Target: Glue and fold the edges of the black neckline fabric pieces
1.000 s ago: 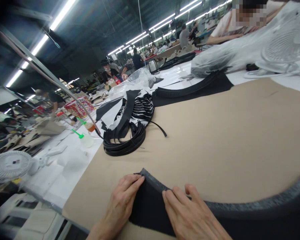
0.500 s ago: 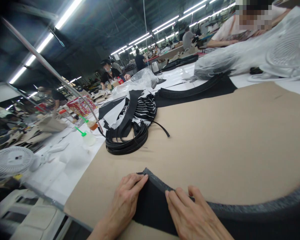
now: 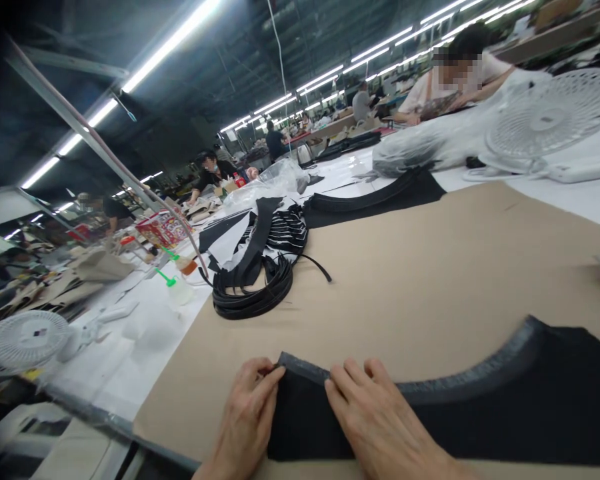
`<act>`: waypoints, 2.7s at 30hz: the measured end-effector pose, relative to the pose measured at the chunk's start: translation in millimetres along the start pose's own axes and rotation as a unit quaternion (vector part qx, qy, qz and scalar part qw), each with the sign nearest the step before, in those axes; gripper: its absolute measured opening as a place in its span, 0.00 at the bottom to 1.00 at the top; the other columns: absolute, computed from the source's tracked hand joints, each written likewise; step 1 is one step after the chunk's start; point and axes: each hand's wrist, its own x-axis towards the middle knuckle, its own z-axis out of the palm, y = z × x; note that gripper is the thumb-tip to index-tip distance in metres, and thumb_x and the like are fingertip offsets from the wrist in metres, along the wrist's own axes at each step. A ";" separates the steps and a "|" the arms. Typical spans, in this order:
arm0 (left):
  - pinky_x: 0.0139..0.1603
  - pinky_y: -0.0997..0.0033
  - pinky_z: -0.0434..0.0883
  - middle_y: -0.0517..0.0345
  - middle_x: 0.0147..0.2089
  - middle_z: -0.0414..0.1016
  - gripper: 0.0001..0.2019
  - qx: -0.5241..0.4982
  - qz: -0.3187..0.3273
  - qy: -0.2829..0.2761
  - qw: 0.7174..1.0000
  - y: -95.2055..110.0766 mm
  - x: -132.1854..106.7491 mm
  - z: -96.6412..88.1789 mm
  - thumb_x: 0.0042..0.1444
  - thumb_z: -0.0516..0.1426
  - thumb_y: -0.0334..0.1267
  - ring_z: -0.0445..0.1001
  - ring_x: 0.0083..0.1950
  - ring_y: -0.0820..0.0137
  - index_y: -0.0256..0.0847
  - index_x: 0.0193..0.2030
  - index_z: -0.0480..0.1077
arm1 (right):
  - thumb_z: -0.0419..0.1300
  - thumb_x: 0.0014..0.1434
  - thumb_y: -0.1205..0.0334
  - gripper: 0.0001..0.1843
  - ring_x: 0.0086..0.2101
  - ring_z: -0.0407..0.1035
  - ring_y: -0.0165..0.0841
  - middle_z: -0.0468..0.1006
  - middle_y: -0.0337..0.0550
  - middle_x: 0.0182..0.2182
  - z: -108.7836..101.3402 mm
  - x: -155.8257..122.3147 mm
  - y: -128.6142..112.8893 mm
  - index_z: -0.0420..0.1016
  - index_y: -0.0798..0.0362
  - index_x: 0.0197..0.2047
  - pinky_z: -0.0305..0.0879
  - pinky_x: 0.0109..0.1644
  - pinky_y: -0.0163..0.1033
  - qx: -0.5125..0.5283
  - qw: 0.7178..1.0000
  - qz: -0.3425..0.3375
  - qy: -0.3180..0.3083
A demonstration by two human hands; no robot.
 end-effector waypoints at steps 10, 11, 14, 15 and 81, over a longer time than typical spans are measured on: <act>0.61 0.51 0.56 0.55 0.56 0.69 0.23 -0.048 -0.021 -0.173 0.984 8.3 59.8 -28.1 0.55 0.57 0.26 0.62 0.60 0.62 0.47 0.58 0.64 | 0.63 0.55 0.68 0.14 0.41 0.64 0.41 0.72 0.42 0.40 6.3 33.0 -12.1 0.70 0.50 0.45 0.55 0.44 0.48 0.081 0.978 0.141 -0.127; 0.61 0.51 0.55 0.57 0.54 0.71 0.23 -0.050 -0.011 -0.201 0.978 7.6 66.6 -28.3 0.54 0.57 0.26 0.63 0.59 0.62 0.48 0.56 0.66 | 0.63 0.56 0.68 0.15 0.42 0.64 0.42 0.72 0.43 0.41 7.5 37.0 -13.8 0.69 0.51 0.46 0.55 0.45 0.49 0.083 0.974 0.154 -0.144; 0.58 0.52 0.54 0.62 0.45 0.74 0.18 -0.056 0.009 -0.247 0.967 4.7 81.2 -27.6 0.51 0.59 0.26 0.67 0.53 0.64 0.49 0.47 0.71 | 0.62 0.57 0.68 0.15 0.44 0.65 0.43 0.73 0.44 0.42 9.8 48.7 -17.2 0.69 0.53 0.48 0.55 0.48 0.51 0.090 0.960 0.189 -0.184; 0.58 0.52 0.54 0.62 0.43 0.74 0.16 -0.057 0.013 -0.257 0.965 3.9 84.6 -27.4 0.50 0.60 0.26 0.67 0.52 0.64 0.49 0.44 0.72 | 0.62 0.57 0.68 0.14 0.44 0.65 0.43 0.73 0.44 0.42 9.9 52.2 -17.6 0.69 0.53 0.47 0.55 0.49 0.51 0.096 0.955 0.201 -0.197; 0.59 0.56 0.48 0.59 0.43 0.77 0.16 0.038 0.108 -0.062 0.992 -11.0 40.4 -30.2 0.64 0.48 0.28 0.70 0.50 0.67 0.49 0.48 0.72 | 0.58 0.50 0.77 0.11 0.34 0.60 0.38 0.69 0.42 0.31 29.9 29.2 -12.0 0.73 0.55 0.36 0.53 0.45 0.46 -0.062 0.994 -0.041 -0.074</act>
